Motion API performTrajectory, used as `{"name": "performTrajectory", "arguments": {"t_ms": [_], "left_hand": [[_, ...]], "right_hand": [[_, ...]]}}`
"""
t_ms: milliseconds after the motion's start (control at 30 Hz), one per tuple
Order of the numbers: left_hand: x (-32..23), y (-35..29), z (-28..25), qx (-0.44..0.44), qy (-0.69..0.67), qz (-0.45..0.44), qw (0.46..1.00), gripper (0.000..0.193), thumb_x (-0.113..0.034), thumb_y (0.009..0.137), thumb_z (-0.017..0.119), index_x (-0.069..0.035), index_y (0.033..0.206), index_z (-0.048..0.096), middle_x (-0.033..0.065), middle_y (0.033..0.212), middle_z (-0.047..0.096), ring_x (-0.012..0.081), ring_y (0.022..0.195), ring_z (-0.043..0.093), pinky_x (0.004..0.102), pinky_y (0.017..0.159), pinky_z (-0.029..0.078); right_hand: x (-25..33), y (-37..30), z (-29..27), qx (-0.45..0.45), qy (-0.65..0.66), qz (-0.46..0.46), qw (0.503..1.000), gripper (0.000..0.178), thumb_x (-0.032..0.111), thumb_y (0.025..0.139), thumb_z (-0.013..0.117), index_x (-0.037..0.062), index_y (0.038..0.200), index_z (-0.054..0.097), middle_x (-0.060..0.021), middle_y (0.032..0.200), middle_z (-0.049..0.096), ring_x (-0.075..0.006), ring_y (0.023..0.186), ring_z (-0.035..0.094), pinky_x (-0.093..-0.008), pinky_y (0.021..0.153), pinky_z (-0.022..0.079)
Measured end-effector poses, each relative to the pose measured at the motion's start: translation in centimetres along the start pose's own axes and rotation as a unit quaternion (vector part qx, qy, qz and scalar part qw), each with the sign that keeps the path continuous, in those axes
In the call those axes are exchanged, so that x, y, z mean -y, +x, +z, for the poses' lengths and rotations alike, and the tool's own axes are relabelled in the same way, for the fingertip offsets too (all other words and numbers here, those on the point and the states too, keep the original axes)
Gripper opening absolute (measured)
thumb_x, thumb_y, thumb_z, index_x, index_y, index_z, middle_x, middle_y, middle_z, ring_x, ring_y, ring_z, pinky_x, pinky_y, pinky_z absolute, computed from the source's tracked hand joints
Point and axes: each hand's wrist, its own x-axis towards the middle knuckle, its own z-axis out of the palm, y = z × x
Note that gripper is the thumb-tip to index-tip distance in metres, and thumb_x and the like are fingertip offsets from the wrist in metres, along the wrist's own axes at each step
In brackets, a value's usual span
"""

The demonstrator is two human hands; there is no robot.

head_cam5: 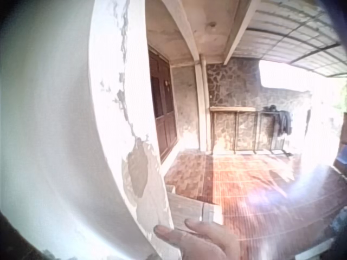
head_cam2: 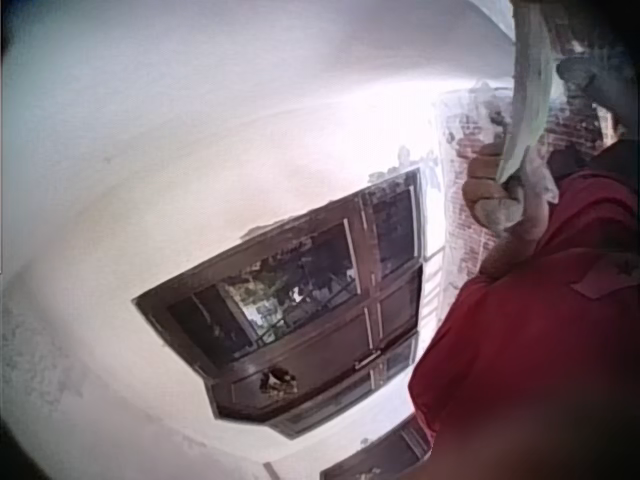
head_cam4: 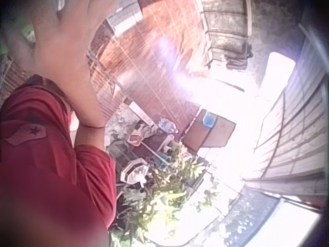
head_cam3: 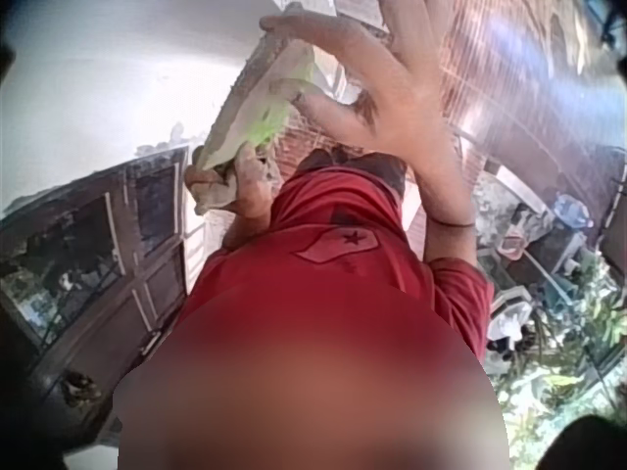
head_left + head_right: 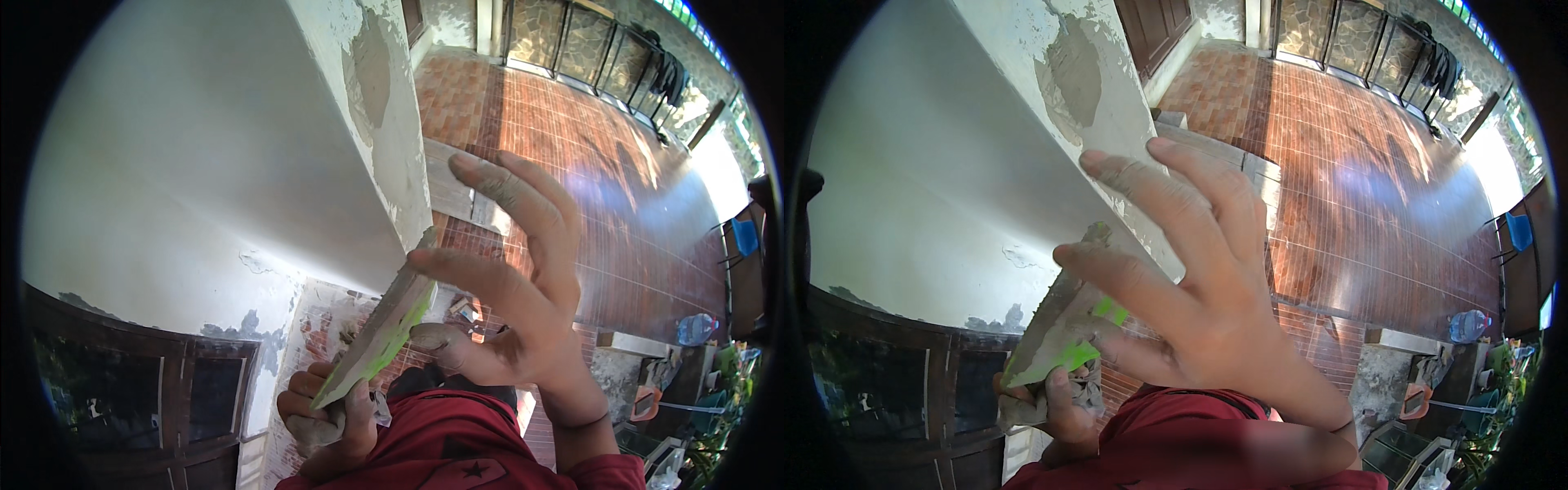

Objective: The person sits on a tiled floor and uses a green plastic trowel to apply and smooth plaster onto a white wall. They repeatedly scoop plaster from a cloth in their left hand and spread it on the wall surface.

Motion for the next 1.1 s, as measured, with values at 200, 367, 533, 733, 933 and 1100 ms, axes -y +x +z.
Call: {"name": "performTrajectory", "arguments": {"t_ms": [200,367,533,733,933,1100], "left_hand": [[0.4,-0.4,-0.2,-0.029,-0.031,-0.051,0.998,0.045,-0.006,0.083,0.074,-0.014,0.095,0.031,0.0039,0.085,0.047,0.0144,0.073,0.054,0.0284,0.062,0.051],[-0.4,-0.4,0.4,-0.04,-0.063,-0.056,0.996,0.044,-0.009,0.083,0.074,-0.014,0.095,0.032,0.0051,0.088,0.049,0.0146,0.079,0.054,0.0294,0.07,0.048],[0.9,-1.3,-0.6,-0.062,-0.019,-0.034,0.997,0.046,-0.013,0.082,0.077,-0.013,0.095,0.033,0.0057,0.087,0.049,0.0147,0.077,0.053,0.0292,0.069,0.045],[2.4,-1.8,-2.8,0.025,0.065,-0.022,0.997,0.048,-0.011,0.081,0.076,-0.011,0.095,0.03,0.0071,0.088,0.047,0.0165,0.075,0.055,0.0299,0.066,0.049],[0.2,-1.1,-0.2,-0.061,-0.081,-0.13,0.986,0.052,-0.005,0.08,0.073,-0.01,0.098,0.025,0.0089,0.094,0.045,0.0204,0.081,0.06,0.0332,0.061,0.059],[-0.1,0.2,0.9,-0.088,-0.062,-0.126,0.986,0.047,-0.001,0.079,0.068,-0.009,0.1,0.028,0.0122,0.099,0.05,0.0189,0.075,0.059,0.0332,0.066,0.06]], "right_hand": [[1.0,0.3,-0.1,0.034,0.023,0.01,0.999,0.044,0.052,0.076,0.07,0.0145,0.099,0.075,-0.0229,0.133,0.056,-0.0424,0.125,0.047,-0.0513,0.106,0.035],[2.1,0.4,0.3,0.068,0.012,0.013,0.998,0.041,0.053,0.078,0.068,0.0178,0.097,0.075,-0.0186,0.134,0.057,-0.0422,0.127,0.044,-0.0522,0.104,0.035],[3.3,0.7,0.6,0.088,0.025,0.013,0.996,0.034,0.053,0.078,0.068,0.0236,0.093,0.076,-0.0153,0.136,0.057,-0.043,0.127,0.044,-0.0592,0.101,0.034],[3.7,0.5,0.8,0.103,0.072,-0.023,0.992,0.037,0.051,0.079,0.067,0.0199,0.096,0.077,-0.0189,0.136,0.055,-0.0432,0.127,0.045,-0.0592,0.103,0.033],[2.3,0.2,0.5,0.054,0.5,0.199,0.841,0.048,0.043,0.092,0.056,-0.0007,0.105,0.073,-0.029,0.138,0.05,-0.0412,0.133,0.043,-0.0512,0.11,0.032],[1.9,-1.2,0.2,0.028,0.553,0.279,0.784,0.046,0.037,0.096,0.053,-0.0041,0.106,0.072,-0.0283,0.138,0.05,-0.0391,0.134,0.044,-0.0496,0.11,0.032]]}}
